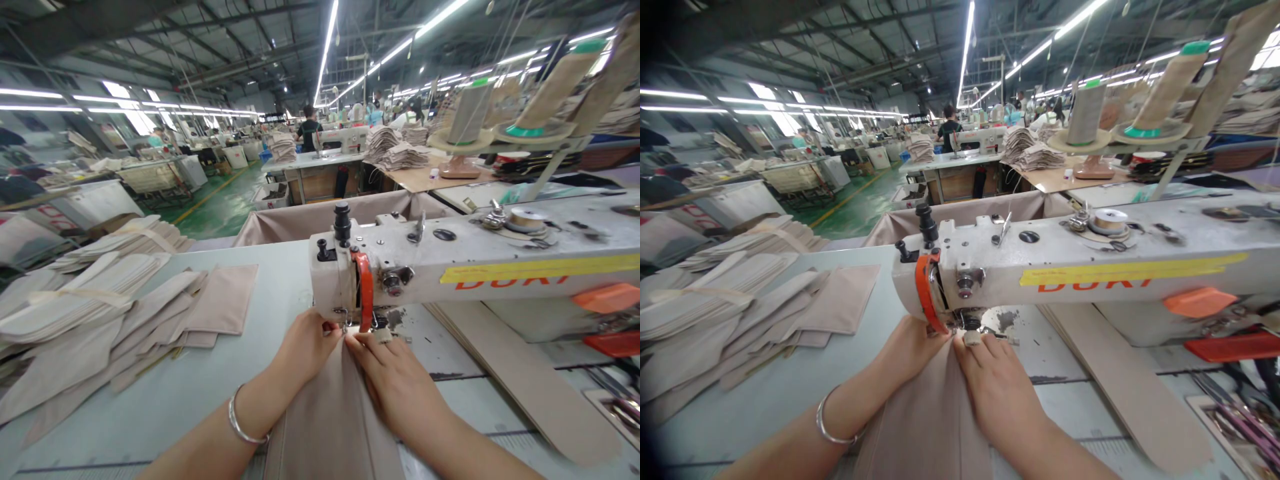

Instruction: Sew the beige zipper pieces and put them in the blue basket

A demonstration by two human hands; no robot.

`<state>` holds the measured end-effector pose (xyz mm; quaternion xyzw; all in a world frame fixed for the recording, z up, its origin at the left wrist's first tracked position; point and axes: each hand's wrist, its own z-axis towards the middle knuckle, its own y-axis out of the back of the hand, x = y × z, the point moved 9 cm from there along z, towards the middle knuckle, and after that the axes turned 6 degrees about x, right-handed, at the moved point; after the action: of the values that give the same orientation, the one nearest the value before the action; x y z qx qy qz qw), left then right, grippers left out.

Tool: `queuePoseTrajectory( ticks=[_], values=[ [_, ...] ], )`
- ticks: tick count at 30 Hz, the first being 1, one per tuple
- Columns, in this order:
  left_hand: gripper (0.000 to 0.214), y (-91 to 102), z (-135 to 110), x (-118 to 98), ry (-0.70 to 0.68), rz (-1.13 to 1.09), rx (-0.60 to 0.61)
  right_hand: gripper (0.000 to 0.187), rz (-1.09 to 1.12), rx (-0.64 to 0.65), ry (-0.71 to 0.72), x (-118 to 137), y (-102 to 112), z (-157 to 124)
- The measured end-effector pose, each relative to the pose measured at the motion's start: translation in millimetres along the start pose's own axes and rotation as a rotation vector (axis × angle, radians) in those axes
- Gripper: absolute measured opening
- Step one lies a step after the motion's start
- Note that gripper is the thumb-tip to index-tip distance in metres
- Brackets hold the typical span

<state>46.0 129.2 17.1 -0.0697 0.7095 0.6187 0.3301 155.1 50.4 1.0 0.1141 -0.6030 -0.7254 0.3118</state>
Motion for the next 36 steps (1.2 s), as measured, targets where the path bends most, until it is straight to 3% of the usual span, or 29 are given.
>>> queuePoseTrajectory(
  ticks=[5,12,20,26,30,32,34,36],
  values=[
    [0.012,1.0,-5.9,-3.6,-0.016,0.033,-0.025,0.043,0.051,0.007,-0.008,-1.8,0.7,-0.8],
    [0.029,-17.3,-48.4,-30.8,-0.330,0.278,0.019,0.044,0.077,-0.039,-0.022,-4.7,4.3,-2.5],
    [0.027,-16.7,-39.9,-28.3,-0.319,0.269,0.027,0.042,0.067,-0.052,-0.009,-4.2,4.6,-3.5],
    [0.042,-27.4,-75.1,-29.6,-0.428,0.307,0.063,0.042,0.048,-0.064,0.003,-3.1,0.6,-8.4],
    [0.031,-59.3,-121.0,-27.7,-0.696,0.263,0.007,0.043,0.002,-0.068,-0.001,-3.2,-0.1,-7.7],
    [0.021,-73.8,-136.4,-23.9,-0.752,0.257,-0.063,0.043,-0.015,-0.069,-0.009,-3.4,0.5,-6.8],
    [0.016,-76.5,-142.7,-22.6,-0.746,0.230,-0.154,0.042,-0.021,-0.069,-0.014,-3.5,0.8,-6.5],
    [0.014,-65.7,-143.9,-27.5,-0.740,0.182,-0.242,0.042,-0.020,-0.065,-0.015,-3.6,0.3,-6.6]
  ],
)
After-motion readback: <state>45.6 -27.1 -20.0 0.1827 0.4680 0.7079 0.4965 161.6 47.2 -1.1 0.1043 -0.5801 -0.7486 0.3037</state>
